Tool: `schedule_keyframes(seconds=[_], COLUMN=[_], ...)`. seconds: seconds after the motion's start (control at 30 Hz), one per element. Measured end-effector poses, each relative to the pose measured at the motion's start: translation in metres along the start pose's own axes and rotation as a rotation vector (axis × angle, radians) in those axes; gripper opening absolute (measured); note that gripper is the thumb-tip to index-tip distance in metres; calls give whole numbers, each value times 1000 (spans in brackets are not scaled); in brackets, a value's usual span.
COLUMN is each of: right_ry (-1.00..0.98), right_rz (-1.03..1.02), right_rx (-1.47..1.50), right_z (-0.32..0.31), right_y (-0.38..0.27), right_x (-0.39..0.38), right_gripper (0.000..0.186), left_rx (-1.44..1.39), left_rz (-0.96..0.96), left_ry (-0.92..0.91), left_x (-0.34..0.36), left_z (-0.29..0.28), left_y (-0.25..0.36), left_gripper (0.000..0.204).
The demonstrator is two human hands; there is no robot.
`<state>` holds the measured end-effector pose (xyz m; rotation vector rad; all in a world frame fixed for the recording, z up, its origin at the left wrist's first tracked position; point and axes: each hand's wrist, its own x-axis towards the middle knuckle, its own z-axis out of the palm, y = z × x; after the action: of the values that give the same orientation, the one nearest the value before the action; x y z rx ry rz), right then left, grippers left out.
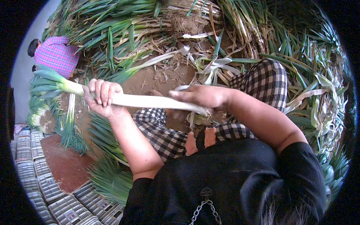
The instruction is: The person sits on the floor and peels the outer layers off long green vegetables, likely leeks or scallions, by hand. They remove the roots and dry leaves, then place the cleaned vegetables into a pile nearby.
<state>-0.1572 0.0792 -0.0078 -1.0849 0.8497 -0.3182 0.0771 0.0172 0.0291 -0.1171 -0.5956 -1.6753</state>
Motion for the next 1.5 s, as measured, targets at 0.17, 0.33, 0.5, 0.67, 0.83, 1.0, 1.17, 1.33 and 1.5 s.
schedule_keyframes(seconds=[0.17, 0.33, 0.5, 0.67, 0.83, 1.0, 1.17, 1.33, 1.5], right_ry=[342, 698, 1199, 1522, 1182, 845, 789, 526, 611], right_rz=[-136, -384, -540, -332, 163, -89, 318, 143, 218], right_rx=[929, 869, 565, 127, -579, -256, -902, -1239, -1396], right_z=[4, -74, -127, -156, -174, -228, -299, -285, -313], right_y=[-4, 19, 9, 55, 117, 185, 134, 129, 183], right_x=[-6, -59, -142, -200, -159, -101, -7, 87, 128], right_gripper=[29, 29, 31, 24, 30, 25, 44, 70, 92], left_rx=[158, 413, 1264, 1729, 2039, 1876, 1690, 1958, 1323], left_rz=[15, 26, 67, -272, -610, -830, -1219, -1835, -1636], left_ry=[410, 661, 1142, 1465, 922, 166, 157, -21, 11], left_x=[-16, -66, -201, -218, -113, -2, -10, -103, -174], left_z=[1, -42, -62, -109, -88, -22, -56, -165, -205], left_y=[47, 161, 269, 226, 131, -13, -90, -138, -157], left_gripper=[17, 31, 17, 29, 34, 31, 37, 53, 44])
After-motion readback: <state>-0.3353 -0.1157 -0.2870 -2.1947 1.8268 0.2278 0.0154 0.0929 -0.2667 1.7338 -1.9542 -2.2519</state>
